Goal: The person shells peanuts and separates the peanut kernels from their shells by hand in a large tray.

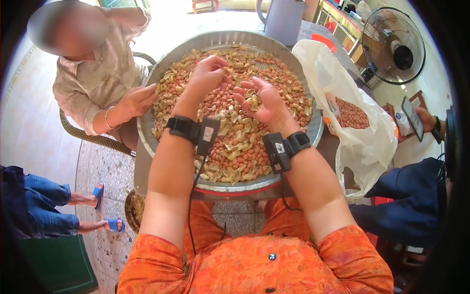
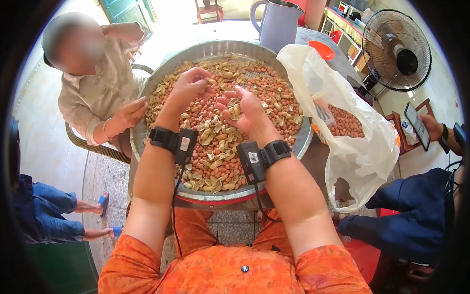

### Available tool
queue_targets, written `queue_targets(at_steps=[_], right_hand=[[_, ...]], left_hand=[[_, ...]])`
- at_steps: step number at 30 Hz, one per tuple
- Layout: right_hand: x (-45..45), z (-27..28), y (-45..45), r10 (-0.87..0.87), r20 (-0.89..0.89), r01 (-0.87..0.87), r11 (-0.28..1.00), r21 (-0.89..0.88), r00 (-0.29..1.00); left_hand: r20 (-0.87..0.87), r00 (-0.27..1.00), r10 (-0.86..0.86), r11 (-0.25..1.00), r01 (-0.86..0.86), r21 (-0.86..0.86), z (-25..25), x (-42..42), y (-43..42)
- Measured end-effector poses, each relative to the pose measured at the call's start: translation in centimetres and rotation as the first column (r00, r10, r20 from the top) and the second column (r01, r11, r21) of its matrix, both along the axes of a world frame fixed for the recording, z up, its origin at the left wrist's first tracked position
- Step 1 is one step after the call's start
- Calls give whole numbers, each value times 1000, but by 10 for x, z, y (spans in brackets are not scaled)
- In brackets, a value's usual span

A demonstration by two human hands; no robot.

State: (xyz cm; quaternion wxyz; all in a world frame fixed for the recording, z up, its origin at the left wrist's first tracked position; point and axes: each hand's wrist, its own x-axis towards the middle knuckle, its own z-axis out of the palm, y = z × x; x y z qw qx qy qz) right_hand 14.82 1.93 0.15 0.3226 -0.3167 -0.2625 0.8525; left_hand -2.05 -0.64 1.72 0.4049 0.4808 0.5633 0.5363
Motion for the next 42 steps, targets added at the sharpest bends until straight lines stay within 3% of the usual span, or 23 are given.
queue_targets(at_steps=[2, 5, 6, 7, 9, 13, 15, 17, 19, 21, 23, 24, 25, 27, 31, 32, 33, 34, 35, 37, 38, 39, 42], right_hand=[[-2, 6, -5, 70, 15, -70, 997, -34, 997], [-1, 0, 0, 86, -88, -89, 996, -28, 992], [1, -3, 4, 63, -93, -67, 997, -38, 994], [1, -8, 8, 63, -96, -68, 997, -41, 993], [0, -18, 15, 22, -99, -21, 1000, 9, 995], [0, -25, 19, 3, -159, -10, 999, -42, 987], [-1, -22, 16, 12, -143, -15, 1000, -15, 990], [0, -14, 10, -13, -134, 14, 1000, 6, 991], [2, -8, 6, -40, -125, 43, 999, 25, 991], [2, -7, 6, -45, -155, 52, 998, 40, 987], [1, -8, 6, -49, -134, 55, 997, 47, 990], [1, -11, 6, -52, -102, 59, 996, 61, 993], [0, -12, 7, -57, -72, 63, 995, 78, 996], [0, -1, 0, -61, -24, 62, 996, 57, 998], [1, 0, -2, -9, 48, 6, 997, 73, 999], [0, -2, -2, -8, 43, 5, 997, 72, 999], [-1, -6, 0, 2, 21, -4, 997, 82, 1000], [-2, -8, 1, 13, 0, -13, 996, 93, 1000], [-2, -8, 2, 15, -3, -14, 995, 97, 1000], [-1, -8, 2, -6, -59, 10, 998, 70, 998], [-3, -9, 3, -19, -52, 22, 998, 59, 998], [-4, -9, 4, -15, -57, 19, 998, 65, 998], [-2, -14, 6, 29, -84, -25, 999, 45, 996]], left_hand=[[-362, 922, -137, 931, 245, 270, 4, 12, 2], [-344, 939, 18, 926, 114, 361, 11, 13, -2], [-415, 892, 182, 936, -28, 350, 4, -3, 1], [-418, 890, 181, 937, -28, 347, -2, -20, 3], [-711, 610, 349, 929, -327, 176, -18, -45, 6], [-796, 546, 262, 941, -326, 87, -38, -40, 7], [-892, 445, 76, 966, -255, -45, -36, -33, 4], [-856, 499, 138, 958, -287, -14, -35, -35, 5], [-763, 544, 348, 924, -335, 183, -32, -44, 9], [-781, 505, 366, 921, -317, 226, -26, -43, 5], [-756, 569, 324, 937, -306, 172, -15, -36, 4], [-649, 726, 227, 968, -240, 71, -3, -25, -3], [-650, 726, 225, 969, -238, 70, 4, -16, -5], [-370, 923, -101, 982, 152, 109, 9, -4, -8], [-370, 907, -203, 976, 215, -9, 5, -10, -8], [-616, 785, -67, 997, 38, -61, 1, -18, -7], [-816, 577, 40, 987, -149, -57, -5, -26, -5], [-853, 511, 102, 960, -274, -49, -13, -32, -3], [-854, 509, 106, 960, -276, -45, -11, -32, -5], [-859, 471, -198, 898, -265, -353, -7, -32, -12], [-880, 414, -233, 875, -307, -376, -9, -29, -10], [-895, 402, -193, 896, -301, -328, -15, -28, -10], [-839, 519, -160, 916, -240, -323, -22, -32, -6]])
